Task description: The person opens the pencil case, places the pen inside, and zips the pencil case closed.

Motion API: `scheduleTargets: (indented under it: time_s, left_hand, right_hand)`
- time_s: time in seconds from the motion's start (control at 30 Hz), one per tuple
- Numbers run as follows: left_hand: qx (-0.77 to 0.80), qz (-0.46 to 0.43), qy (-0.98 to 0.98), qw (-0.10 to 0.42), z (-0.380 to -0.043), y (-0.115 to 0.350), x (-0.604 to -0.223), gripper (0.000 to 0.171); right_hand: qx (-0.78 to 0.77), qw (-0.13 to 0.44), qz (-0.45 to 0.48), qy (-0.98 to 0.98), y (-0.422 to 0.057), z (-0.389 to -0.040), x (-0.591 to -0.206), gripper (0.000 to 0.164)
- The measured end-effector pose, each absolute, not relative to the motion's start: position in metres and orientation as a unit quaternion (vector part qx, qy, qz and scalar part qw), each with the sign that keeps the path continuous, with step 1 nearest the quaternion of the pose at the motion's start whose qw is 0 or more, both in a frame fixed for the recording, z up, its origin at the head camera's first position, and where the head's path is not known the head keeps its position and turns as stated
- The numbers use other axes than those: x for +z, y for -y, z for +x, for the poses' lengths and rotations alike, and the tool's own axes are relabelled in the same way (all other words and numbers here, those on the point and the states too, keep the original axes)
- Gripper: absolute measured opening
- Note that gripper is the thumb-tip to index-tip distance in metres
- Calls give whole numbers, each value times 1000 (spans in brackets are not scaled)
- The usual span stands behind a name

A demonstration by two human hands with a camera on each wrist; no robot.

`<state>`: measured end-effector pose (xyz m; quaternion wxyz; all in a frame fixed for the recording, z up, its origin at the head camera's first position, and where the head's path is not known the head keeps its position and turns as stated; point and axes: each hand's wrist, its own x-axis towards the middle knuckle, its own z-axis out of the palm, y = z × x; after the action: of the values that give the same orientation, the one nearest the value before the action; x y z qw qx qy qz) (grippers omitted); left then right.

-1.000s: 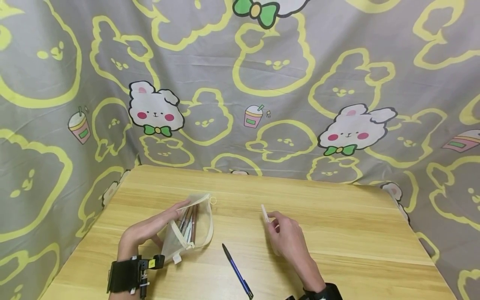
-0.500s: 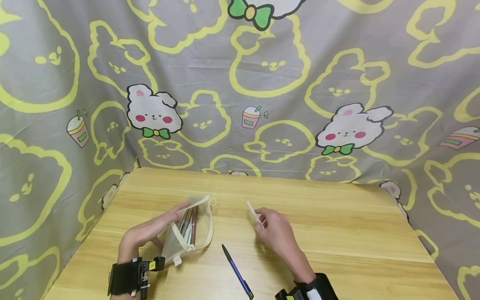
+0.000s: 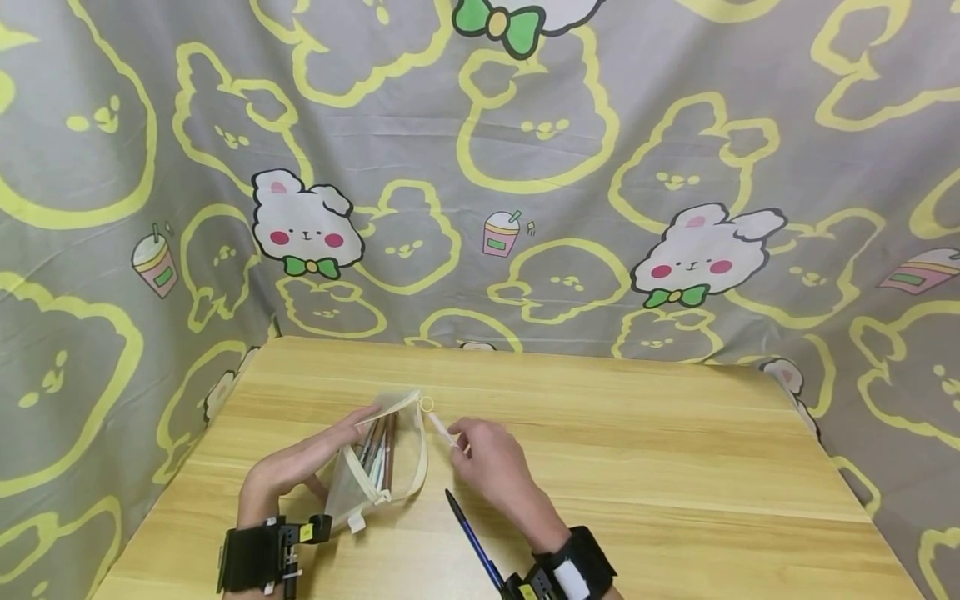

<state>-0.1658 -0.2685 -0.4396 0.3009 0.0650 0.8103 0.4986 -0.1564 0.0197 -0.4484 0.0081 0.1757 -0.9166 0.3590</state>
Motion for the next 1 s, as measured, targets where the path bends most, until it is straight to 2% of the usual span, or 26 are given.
scheduleTargets:
  time_s: [0.33,0.5,0.67,0.83,1.0]
  left_hand:
    - [506,57,-808,297,-164,270,-441,67]
    - [507,54,-808,297,-164,270,-442,67]
    - [506,59,-807,301,-165,270,-443,66]
    - [505,63,-805,304,-165,270,-443,67]
    - [504,65,-807,300,-166,270,-442,67]
  right_hand:
    - [419,-37,176,890,24,-164,-449,29]
    - [443,-38,171,880,42,-169,-453,30]
    - [455,-45,159,875,55,-175,-454,22]
    - [490,-60,162,854,58,-177,-456,17]
    - [498,-38,164,851,43,-177,-454,19]
